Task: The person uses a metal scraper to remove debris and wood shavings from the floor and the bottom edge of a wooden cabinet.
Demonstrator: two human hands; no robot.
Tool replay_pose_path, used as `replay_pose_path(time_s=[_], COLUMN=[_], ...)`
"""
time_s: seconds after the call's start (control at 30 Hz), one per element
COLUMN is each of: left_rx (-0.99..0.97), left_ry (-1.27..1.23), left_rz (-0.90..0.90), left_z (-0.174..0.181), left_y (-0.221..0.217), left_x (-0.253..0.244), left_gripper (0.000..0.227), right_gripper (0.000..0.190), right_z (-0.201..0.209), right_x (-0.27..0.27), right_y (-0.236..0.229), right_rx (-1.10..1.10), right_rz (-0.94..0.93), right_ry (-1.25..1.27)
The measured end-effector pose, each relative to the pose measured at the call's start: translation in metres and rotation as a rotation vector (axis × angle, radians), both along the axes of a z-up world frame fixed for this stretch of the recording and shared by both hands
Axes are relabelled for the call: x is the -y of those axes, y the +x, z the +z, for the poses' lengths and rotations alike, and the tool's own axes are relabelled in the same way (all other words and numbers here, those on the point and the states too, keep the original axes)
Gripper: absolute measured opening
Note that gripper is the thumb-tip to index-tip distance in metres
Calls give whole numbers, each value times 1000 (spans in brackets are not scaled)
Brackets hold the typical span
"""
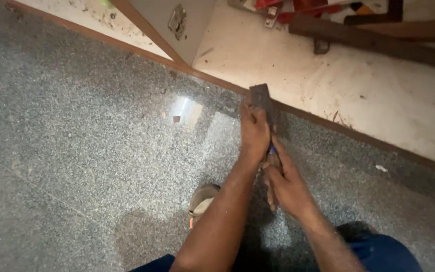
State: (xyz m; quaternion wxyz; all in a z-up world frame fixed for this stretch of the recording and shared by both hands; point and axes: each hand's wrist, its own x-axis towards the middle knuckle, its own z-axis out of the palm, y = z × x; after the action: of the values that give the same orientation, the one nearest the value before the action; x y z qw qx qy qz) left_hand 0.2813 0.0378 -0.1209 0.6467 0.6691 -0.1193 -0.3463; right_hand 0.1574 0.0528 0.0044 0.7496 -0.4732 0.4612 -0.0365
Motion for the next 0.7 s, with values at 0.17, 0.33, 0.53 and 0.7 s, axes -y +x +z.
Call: replay_pose_path(time_s=[0.17,0.33,0.53,0.7], left_rx=[-177,11,70,611], left_ry=[-107,25,76,-27], left_rz=[31,3,-15,30], left_z=[17,30,14,-4], left_y=[-1,-7,-10,-7], left_x=[15,16,18,21], left_gripper=[31,57,65,50], right_gripper=[70,69,68,67], right_z=[-1,-6,-17,-25], right_x=[7,16,21,19], right_y=[-11,-20,-24,-23], right_rx=[13,27,-1,100], right_rz=[30,112,137,71], right_ry=[-86,-161,-229,-229])
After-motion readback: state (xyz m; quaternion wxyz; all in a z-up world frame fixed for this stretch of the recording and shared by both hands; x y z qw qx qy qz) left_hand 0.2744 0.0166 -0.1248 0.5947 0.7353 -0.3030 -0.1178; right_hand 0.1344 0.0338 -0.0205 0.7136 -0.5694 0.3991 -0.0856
